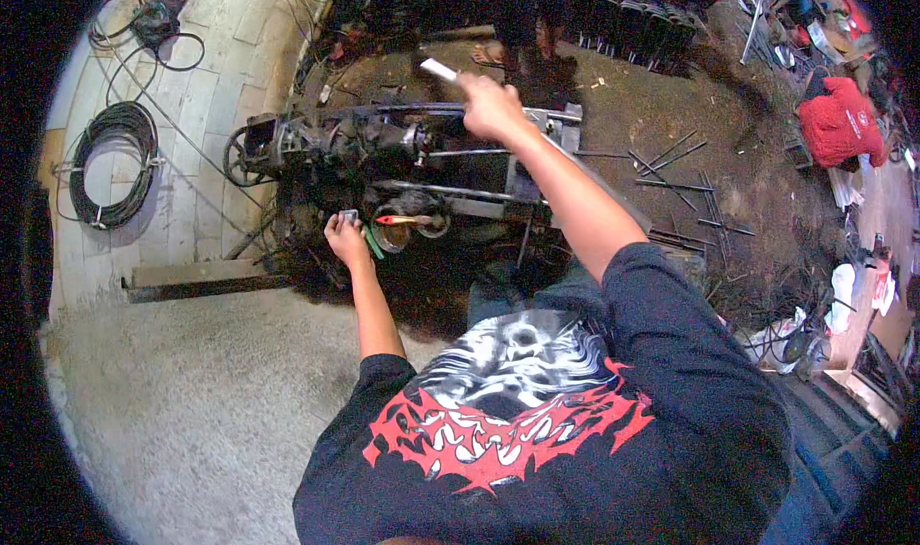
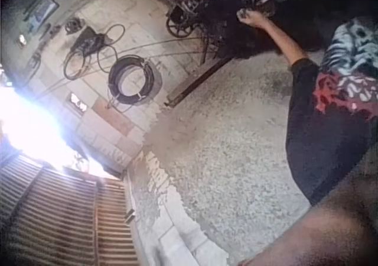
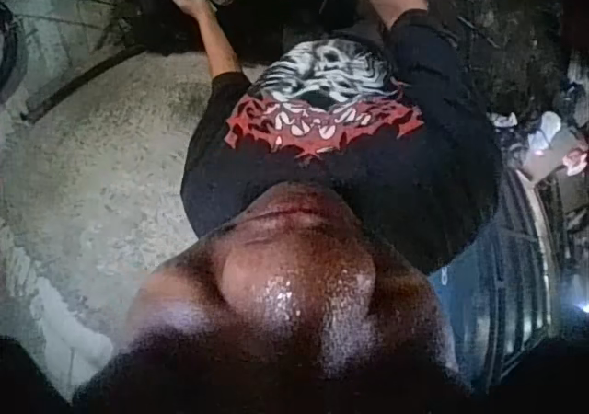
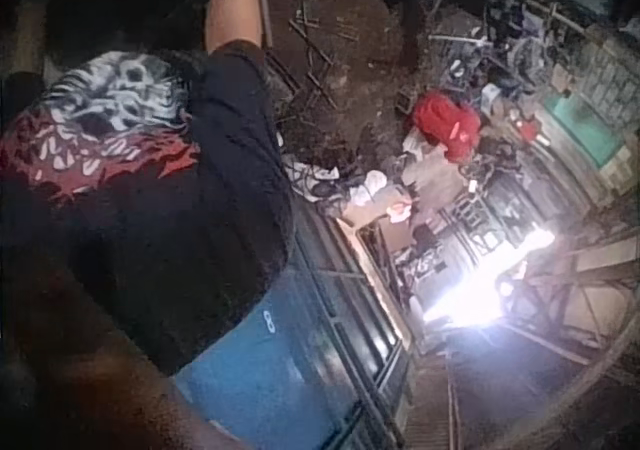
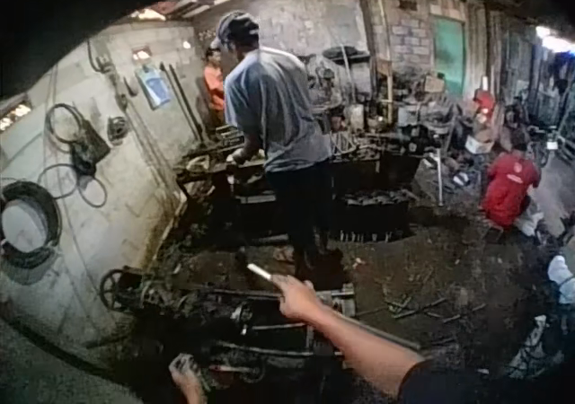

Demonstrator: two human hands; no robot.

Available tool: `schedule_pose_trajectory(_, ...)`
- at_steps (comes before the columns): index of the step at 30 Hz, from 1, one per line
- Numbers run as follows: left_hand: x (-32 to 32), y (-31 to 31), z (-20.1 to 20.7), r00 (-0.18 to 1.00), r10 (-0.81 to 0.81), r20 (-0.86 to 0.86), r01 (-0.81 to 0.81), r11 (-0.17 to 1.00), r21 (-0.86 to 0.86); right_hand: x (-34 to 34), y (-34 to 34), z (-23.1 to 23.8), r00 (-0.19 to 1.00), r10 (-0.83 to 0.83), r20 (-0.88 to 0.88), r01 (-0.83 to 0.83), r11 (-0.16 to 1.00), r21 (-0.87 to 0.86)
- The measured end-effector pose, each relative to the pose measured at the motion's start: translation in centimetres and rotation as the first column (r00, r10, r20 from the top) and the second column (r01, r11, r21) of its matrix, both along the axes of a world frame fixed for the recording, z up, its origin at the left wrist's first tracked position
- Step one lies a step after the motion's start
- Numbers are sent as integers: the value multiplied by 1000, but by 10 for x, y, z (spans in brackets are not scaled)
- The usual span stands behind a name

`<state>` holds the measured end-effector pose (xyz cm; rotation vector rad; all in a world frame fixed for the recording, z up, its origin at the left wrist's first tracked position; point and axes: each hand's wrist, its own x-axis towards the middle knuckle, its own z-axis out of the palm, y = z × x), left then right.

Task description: Operating a manual metal-forming machine by pulling a long lever arm.

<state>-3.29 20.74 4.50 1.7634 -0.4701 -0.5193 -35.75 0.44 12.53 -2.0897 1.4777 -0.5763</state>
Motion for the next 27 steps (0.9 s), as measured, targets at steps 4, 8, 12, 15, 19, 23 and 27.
schedule_pose_trajectory(4, -37, 26, 0, 975, 65, -213, -63, 998, 17, -53, 84, 0, 969, 171, 177, -65, 871, -487)
schedule_pose_trajectory(8, -83, 54, 3, 949, 119, -293, -98, 992, 84, -153, 154, -43, 989, 90, 116, -19, 863, -506)
schedule_pose_trajectory(12, -126, 67, 9, 928, 163, -335, -124, 983, 133, -209, 112, -111, 930, -268, -250, 291, 955, 60)
schedule_pose_trajectory(15, -158, 73, 16, 934, 84, -347, -68, 996, 60, -211, 70, -151, 931, -161, -329, 206, 973, 108)
schedule_pose_trajectory(19, -194, 86, 20, 926, -28, -377, 33, 999, 7, -199, 50, -180, 948, -119, -297, 229, 901, 370)
schedule_pose_trajectory(23, -215, 97, 21, 882, -82, -464, 121, 991, 55, -249, 64, -186, 948, -141, -284, 195, 966, 171)
schedule_pose_trajectory(27, -214, 88, 23, 892, -115, -438, 183, 976, 116, -368, 92, -182, 865, -342, -367, 367, 930, -2)
